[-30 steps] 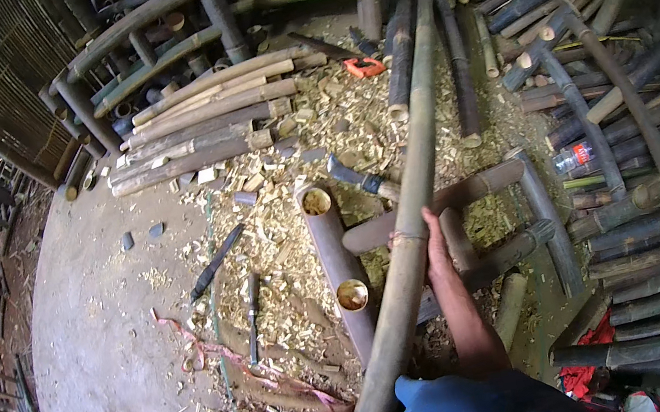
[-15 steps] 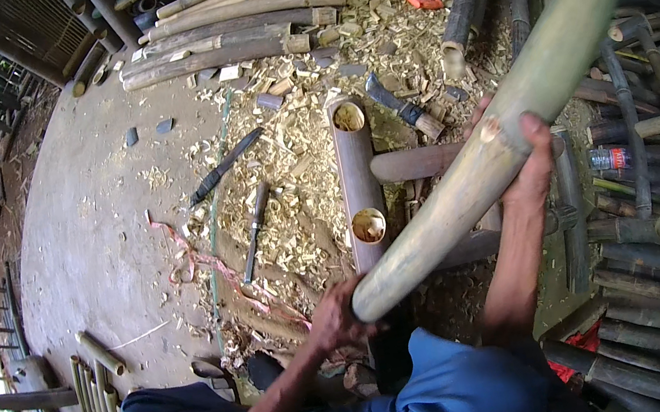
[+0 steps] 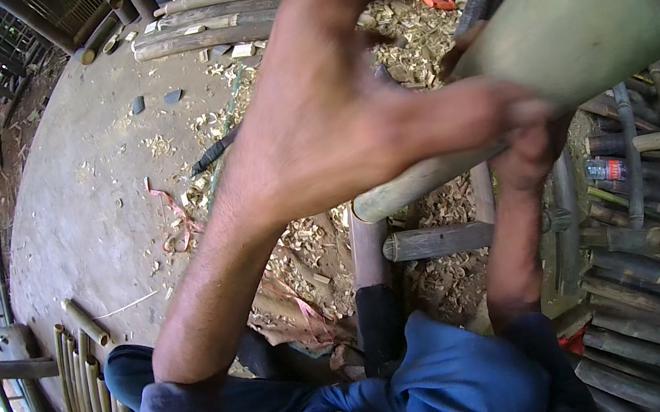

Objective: The person uses a wooden mallet and a chisel-like tool to hollow out a bamboo segment, then uses a drawknife by hand to shave and shape other bamboo poles.

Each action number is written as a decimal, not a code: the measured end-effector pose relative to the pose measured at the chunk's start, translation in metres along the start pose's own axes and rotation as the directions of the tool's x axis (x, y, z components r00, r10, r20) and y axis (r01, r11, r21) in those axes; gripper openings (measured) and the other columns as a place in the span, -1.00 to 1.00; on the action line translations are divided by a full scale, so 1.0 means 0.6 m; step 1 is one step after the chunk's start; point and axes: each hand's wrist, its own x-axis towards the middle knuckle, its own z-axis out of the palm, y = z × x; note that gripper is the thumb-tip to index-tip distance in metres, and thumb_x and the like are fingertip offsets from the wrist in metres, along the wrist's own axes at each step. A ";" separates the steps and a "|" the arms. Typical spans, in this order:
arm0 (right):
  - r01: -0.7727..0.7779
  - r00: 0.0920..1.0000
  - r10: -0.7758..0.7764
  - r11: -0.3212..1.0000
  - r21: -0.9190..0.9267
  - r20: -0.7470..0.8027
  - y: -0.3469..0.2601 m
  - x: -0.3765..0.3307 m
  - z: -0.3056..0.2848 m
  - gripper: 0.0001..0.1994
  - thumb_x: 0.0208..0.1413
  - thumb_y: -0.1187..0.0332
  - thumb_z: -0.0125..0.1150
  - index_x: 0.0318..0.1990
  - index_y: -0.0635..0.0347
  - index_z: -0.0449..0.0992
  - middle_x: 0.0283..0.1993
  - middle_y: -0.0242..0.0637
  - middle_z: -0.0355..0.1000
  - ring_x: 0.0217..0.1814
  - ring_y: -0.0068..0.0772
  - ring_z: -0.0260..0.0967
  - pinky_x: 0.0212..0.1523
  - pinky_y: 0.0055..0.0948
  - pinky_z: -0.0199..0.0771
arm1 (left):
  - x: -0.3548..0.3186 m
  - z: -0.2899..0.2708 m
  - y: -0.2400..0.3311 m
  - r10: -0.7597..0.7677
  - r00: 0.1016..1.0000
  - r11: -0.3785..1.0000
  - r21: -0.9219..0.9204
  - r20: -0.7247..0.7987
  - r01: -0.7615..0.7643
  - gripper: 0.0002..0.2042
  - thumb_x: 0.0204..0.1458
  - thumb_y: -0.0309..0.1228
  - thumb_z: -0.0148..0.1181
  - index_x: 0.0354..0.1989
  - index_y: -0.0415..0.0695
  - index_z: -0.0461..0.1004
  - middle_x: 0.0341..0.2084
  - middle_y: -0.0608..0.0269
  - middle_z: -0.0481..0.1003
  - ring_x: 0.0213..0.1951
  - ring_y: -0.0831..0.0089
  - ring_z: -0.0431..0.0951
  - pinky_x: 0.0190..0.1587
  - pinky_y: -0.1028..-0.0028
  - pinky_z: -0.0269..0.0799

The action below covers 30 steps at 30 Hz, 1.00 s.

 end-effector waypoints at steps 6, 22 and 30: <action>0.167 0.986 -0.161 0.955 -0.246 0.045 0.057 -0.049 -0.034 -0.12 -0.17 0.05 0.58 0.28 0.23 0.27 0.19 -0.19 0.37 0.19 -0.33 0.33 0.20 -0.23 0.37 | 0.050 0.032 0.108 0.176 0.983 0.981 -0.072 -0.050 -0.179 -0.25 -0.25 -0.18 0.50 0.11 -0.35 0.36 -0.09 -0.02 0.51 -0.07 0.25 0.56 -0.01 0.26 0.54; -0.471 0.804 0.463 0.879 -0.077 0.372 -0.053 -0.001 0.015 -0.36 -0.20 0.23 0.65 0.05 0.22 0.45 -0.08 -0.35 0.47 -0.04 -0.50 0.43 -0.04 -0.38 0.50 | 0.029 0.061 0.131 0.174 0.926 0.984 0.083 -0.335 -0.155 -0.36 -0.42 -0.27 0.52 -0.17 -0.45 0.41 -0.38 -0.22 0.59 -0.31 -0.17 0.64 -0.18 0.10 0.58; 0.049 0.858 0.237 0.846 -0.530 0.457 -0.286 0.206 -0.113 -0.13 0.16 -0.02 0.18 0.48 0.26 -0.04 0.47 -0.02 0.07 0.49 -0.16 0.05 0.49 -0.05 -0.02 | 0.034 0.058 0.142 0.130 0.955 0.992 0.030 -0.266 -0.126 -0.35 -0.46 -0.20 0.55 -0.25 -0.44 0.43 -0.39 -0.30 0.57 -0.23 -0.17 0.63 -0.09 0.14 0.55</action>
